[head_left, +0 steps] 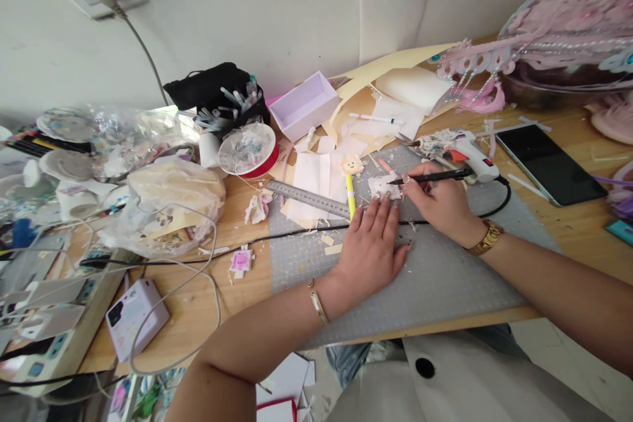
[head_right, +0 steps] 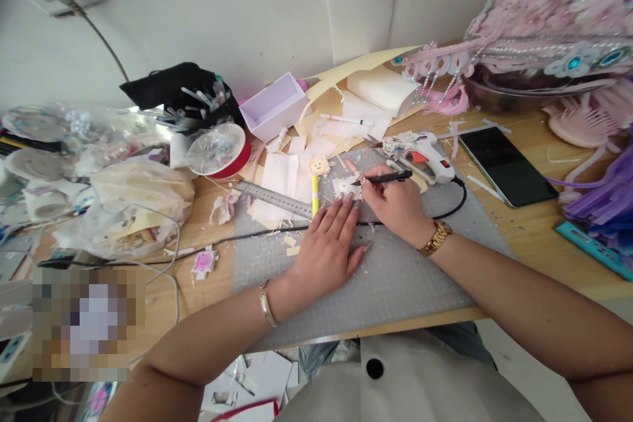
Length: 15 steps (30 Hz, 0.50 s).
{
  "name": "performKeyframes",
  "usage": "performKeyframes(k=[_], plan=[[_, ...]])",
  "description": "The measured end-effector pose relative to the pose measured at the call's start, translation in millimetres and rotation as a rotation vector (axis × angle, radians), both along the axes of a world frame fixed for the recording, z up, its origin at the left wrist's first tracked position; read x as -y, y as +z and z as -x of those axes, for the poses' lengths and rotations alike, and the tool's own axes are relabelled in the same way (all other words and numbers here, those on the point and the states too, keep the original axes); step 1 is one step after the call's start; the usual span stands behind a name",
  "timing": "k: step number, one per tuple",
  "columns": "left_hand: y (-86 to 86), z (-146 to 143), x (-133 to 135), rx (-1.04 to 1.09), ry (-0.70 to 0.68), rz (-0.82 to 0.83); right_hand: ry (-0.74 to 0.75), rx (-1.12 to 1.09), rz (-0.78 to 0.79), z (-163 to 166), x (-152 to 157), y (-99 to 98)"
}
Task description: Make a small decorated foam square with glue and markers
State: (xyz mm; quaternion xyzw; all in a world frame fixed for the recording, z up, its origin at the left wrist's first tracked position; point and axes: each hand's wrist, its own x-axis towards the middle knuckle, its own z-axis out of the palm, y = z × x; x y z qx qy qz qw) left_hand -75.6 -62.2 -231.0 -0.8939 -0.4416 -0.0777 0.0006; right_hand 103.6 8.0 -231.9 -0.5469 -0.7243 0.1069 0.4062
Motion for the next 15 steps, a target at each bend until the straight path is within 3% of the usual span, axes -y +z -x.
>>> performKeyframes(k=[6,15], plan=[[0.2,0.2,-0.5,0.009,-0.004,0.008,-0.004,-0.02,0.004,-0.1,0.0,-1.2],[-1.2,0.7,0.0,0.006,-0.006,-0.021,0.007,-0.291,0.012,-1.9,1.5,4.3]])
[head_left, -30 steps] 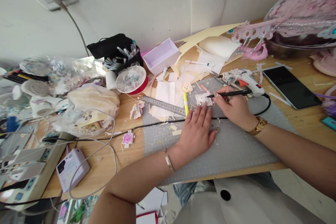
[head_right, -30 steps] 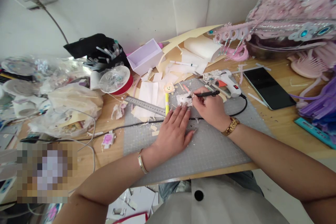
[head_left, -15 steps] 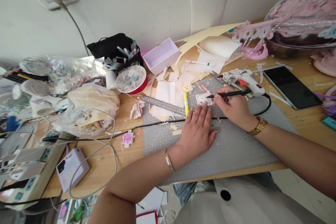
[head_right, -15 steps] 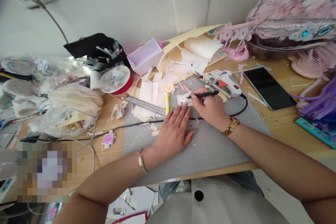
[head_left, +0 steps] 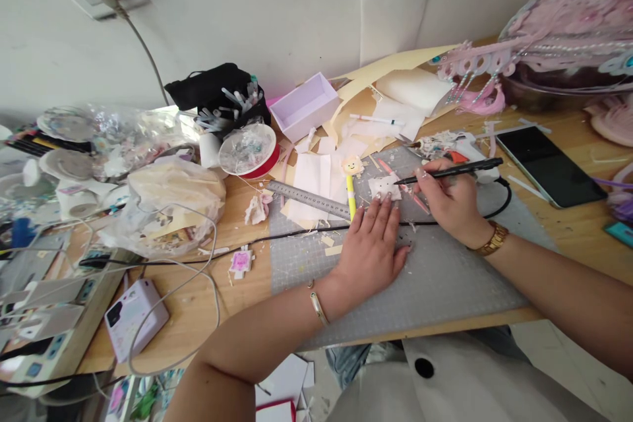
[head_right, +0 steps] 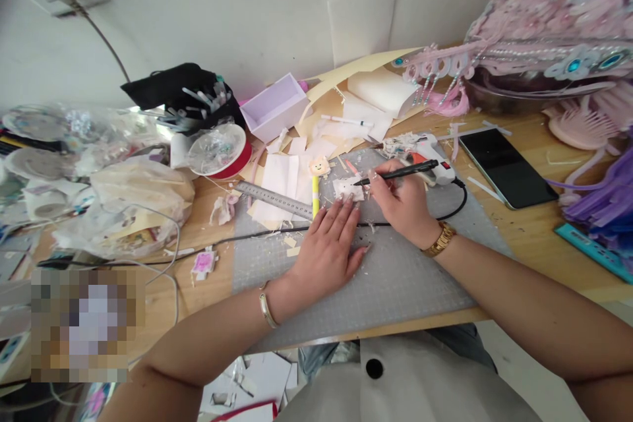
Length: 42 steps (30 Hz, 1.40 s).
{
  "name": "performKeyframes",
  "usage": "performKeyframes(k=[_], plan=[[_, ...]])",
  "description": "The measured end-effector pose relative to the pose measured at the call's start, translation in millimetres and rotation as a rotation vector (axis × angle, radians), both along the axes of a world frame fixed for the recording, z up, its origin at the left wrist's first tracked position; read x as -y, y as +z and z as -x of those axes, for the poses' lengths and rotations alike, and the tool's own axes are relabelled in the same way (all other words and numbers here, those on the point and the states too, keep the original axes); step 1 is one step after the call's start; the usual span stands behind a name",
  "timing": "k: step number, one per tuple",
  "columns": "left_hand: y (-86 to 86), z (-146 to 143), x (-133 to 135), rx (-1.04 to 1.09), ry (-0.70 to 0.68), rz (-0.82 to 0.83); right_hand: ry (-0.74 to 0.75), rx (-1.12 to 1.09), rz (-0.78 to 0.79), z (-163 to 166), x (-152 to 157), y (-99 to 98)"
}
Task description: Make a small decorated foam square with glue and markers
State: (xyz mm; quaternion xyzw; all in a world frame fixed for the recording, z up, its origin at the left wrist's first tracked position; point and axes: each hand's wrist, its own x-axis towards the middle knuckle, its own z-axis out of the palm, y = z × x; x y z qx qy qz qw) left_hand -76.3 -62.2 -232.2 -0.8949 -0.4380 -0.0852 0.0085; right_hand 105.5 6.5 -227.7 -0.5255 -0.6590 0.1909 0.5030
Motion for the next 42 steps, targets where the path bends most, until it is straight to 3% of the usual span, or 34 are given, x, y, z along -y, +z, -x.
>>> performKeyframes(k=[6,10,21,42], plan=[[0.0,0.2,0.9,0.007,-0.005,-0.023,0.085,-0.137,0.1,0.3,2.0,6.8],[0.6,0.2,1.7,-0.002,-0.009,-0.021,0.142,-0.078,0.1,-1.9,2.8,3.1],[4.2,-0.3,0.8,-0.037,-0.01,0.039,0.097,0.173,0.006,2.9,2.6,5.1],[3.3,-0.8,1.1,-0.035,0.003,0.04,0.094,0.211,0.003,3.2,2.7,1.8]])
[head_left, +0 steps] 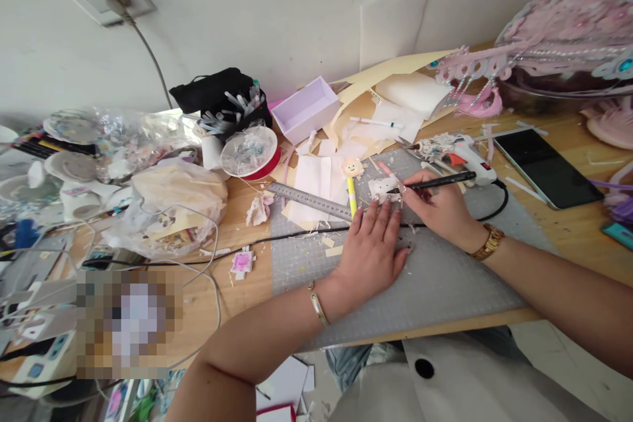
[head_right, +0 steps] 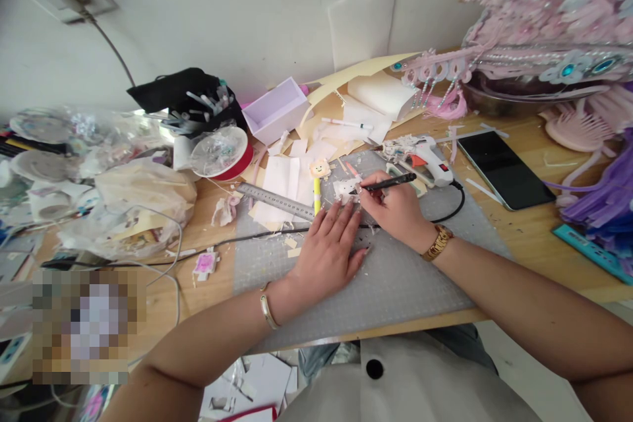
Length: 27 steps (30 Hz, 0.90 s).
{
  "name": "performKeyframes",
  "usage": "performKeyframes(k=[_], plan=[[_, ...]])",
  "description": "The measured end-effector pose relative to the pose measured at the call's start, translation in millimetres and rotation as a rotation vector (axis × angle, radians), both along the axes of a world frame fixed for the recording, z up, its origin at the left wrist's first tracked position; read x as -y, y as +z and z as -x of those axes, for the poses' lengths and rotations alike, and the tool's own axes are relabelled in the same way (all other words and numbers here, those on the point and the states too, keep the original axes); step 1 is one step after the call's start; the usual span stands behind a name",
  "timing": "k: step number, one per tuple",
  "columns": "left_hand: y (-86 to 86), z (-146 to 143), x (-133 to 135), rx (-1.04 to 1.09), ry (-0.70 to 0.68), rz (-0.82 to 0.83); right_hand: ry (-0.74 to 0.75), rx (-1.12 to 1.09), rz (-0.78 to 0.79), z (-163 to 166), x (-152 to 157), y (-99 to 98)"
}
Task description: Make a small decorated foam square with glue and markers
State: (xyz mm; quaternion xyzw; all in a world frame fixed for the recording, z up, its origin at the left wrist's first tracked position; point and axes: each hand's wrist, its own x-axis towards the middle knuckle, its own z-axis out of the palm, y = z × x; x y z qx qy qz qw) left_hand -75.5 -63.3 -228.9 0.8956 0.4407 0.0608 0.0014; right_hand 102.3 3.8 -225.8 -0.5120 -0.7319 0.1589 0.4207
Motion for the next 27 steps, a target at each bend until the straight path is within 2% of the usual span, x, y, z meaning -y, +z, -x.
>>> performKeyframes(k=[27], plan=[[0.6,-0.2,-0.7,0.026,-0.005,-0.004,-0.004,0.071,0.003,-0.2,1.0,-3.2]])
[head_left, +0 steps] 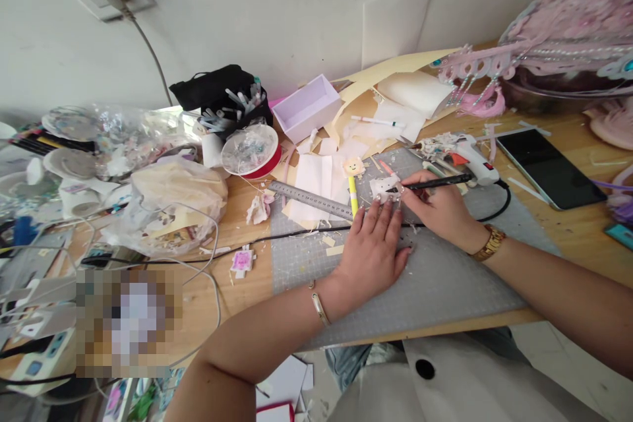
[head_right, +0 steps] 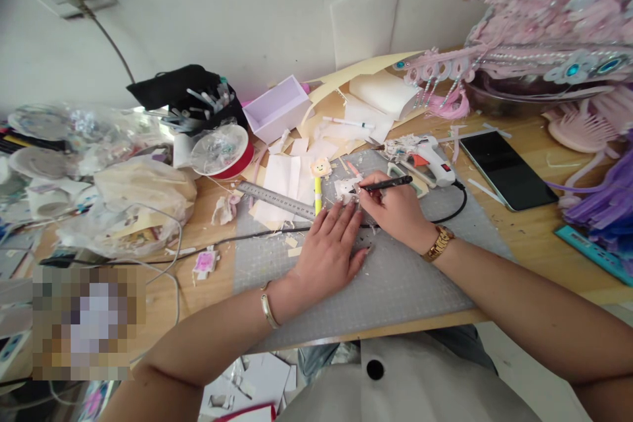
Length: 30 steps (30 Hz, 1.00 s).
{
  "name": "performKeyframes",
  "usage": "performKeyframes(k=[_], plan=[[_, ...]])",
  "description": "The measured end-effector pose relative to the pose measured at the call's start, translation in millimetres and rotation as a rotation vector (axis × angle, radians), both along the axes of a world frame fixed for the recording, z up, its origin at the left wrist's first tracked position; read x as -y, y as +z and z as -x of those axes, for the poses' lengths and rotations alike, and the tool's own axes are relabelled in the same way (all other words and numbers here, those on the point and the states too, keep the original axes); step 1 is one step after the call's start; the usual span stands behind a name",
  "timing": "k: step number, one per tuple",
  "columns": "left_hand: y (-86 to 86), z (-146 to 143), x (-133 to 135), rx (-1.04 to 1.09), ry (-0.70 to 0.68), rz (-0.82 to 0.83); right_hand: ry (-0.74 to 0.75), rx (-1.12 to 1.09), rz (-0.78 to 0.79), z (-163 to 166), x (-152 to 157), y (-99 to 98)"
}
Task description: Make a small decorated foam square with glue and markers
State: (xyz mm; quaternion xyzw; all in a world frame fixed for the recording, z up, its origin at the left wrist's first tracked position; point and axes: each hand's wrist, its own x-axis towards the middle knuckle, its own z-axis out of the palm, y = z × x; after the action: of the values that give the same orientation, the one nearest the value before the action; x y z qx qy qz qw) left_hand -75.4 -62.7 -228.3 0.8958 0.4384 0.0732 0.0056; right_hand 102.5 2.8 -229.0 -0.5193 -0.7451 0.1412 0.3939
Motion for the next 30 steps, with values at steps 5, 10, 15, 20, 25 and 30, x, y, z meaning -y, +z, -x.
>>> performKeyframes(k=[5,10,15,20,25,30], plan=[[0.7,0.0,-0.1,-0.001,-0.001,0.01,0.0,0.006,-0.01,0.5,0.2,1.8],[0.8,-0.1,-0.7,-0.017,-0.003,0.02,-0.003,0.022,-0.029,1.1,0.4,3.1],[0.6,-0.1,-0.2,-0.009,-0.001,0.011,-0.016,0.025,0.001,0.5,0.2,1.6],[0.6,0.0,0.4,-0.009,-0.001,0.004,-0.027,0.02,-0.002,0.3,0.0,-0.4],[1.1,0.0,-0.5,-0.019,-0.003,0.016,-0.022,0.005,-0.019,0.3,-1.0,-0.6],[0.7,-0.2,-0.9,-0.026,0.0,0.028,-0.011,-0.007,-0.025,-0.7,-1.9,-0.4]])
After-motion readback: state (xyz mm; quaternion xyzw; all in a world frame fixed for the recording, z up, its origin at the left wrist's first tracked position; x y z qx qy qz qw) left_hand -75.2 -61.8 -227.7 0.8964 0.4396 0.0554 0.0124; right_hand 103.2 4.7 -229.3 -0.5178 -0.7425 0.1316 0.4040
